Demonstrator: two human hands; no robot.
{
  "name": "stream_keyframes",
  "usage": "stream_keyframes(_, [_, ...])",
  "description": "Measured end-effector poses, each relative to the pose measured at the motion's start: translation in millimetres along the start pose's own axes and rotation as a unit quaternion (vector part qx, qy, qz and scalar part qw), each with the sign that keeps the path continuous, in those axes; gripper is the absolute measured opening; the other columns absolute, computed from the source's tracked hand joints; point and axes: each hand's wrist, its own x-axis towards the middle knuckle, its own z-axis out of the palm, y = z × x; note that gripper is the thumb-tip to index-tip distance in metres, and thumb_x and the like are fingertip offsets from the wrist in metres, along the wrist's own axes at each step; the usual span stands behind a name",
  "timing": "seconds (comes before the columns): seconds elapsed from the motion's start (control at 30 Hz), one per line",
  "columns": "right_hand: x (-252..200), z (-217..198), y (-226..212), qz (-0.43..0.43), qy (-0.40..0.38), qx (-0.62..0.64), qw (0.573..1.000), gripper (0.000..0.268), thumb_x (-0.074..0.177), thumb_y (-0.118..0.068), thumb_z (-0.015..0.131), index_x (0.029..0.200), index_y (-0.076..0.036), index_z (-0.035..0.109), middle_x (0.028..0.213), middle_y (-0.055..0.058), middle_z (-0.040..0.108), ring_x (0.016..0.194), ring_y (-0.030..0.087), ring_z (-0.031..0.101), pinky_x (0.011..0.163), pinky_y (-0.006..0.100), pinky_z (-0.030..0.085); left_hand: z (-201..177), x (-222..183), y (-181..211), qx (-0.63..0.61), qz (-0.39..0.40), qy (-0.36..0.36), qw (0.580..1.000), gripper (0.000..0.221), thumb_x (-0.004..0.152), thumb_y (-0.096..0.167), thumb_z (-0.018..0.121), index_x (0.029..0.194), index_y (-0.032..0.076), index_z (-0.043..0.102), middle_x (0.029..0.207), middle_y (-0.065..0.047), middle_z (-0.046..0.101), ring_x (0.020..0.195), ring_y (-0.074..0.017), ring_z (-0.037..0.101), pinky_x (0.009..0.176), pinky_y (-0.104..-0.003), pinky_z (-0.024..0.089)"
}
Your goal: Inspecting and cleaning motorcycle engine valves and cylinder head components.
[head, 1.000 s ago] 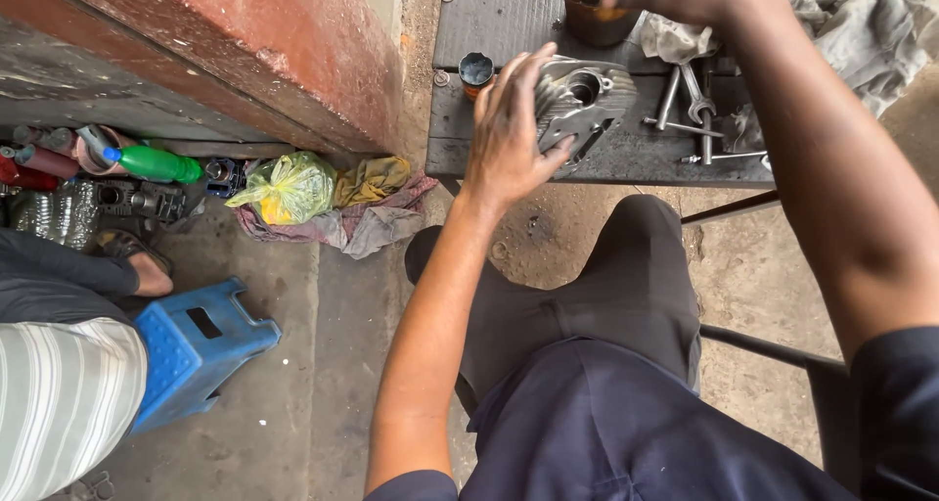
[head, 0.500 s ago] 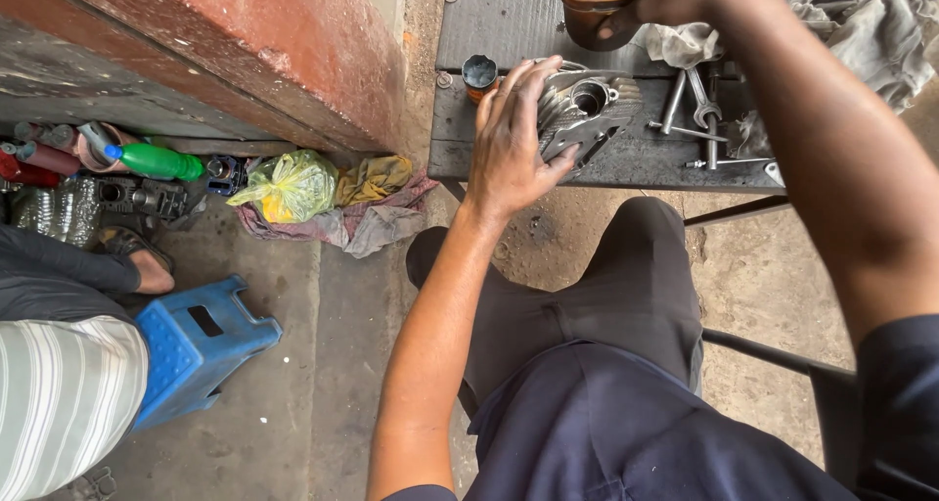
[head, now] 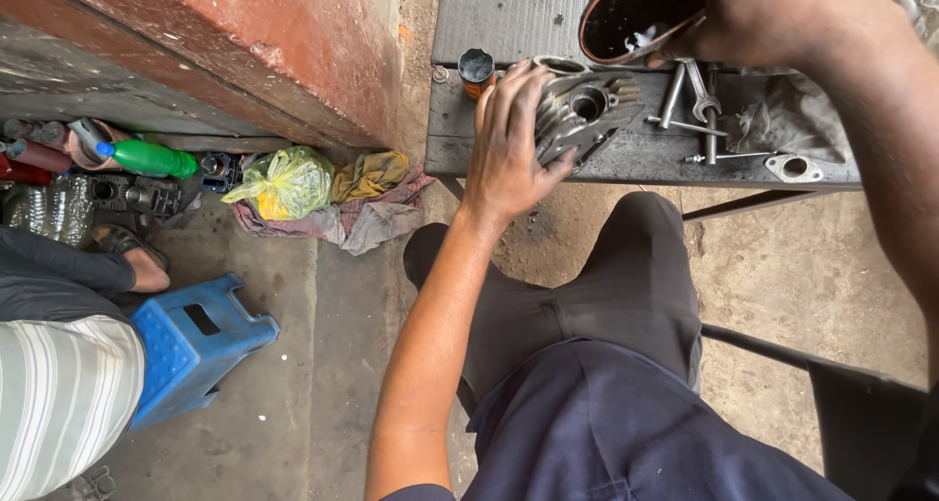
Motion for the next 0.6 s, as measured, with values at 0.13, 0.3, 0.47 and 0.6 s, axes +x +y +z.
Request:
stream_keyframes(0.13, [-5,-7,-4,-0.064,0.025,-0.054,0.996,0.050,0.085,-0.032,0.086,0.127,-0.009,0.070,0.103,0.016,0.076,0.090,0.028,0.075,0.075,0.041,0.063,-4,-3,5,-0.009,0.003,0.011,1.000,0.103,0.079,0.031,0.092,0.157,0.017,0.026,0.147,-0.011,0.041,0.150,-0.0325,0.039,0.133,-0.059,0.028])
stream_keyframes(0.3, [-3,2,1,-0.149,0.075,-0.082,0.983,0.058,0.081,-0.031,0.086,0.133,-0.012,0.069,0.107,0.013,0.076,0.092,0.026,0.075,0.077,0.039,0.062,-1,3,1,-0.007,0.002,0.017,1.000,0.104,0.075,0.031,0.094,0.153,0.014,0.027,0.145,-0.016,0.042,0.145,-0.0367,0.041,0.125,-0.061,0.030])
stream_keyframes(0.47, [-4,2,-1,-0.190,0.110,-0.091,0.971,0.061,0.080,-0.027,0.086,0.136,-0.014,0.069,0.108,0.011,0.075,0.089,0.025,0.074,0.076,0.037,0.062,-6,9,3,-0.013,-0.010,0.006,1.000,0.101,0.075,0.029,0.093,0.153,0.010,0.032,0.144,-0.017,0.042,0.145,-0.0363,0.042,0.125,-0.057,0.035])
stream_keyframes(0.6, [-3,5,2,-0.216,0.147,-0.098,0.960,0.052,0.084,-0.024,0.084,0.133,-0.013,0.070,0.105,0.011,0.076,0.088,0.025,0.074,0.074,0.037,0.061,-8,7,5,-0.017,-0.019,0.005,1.000,0.100,0.075,0.029,0.093,0.153,0.009,0.034,0.144,-0.015,0.044,0.146,-0.0355,0.043,0.126,-0.057,0.035])
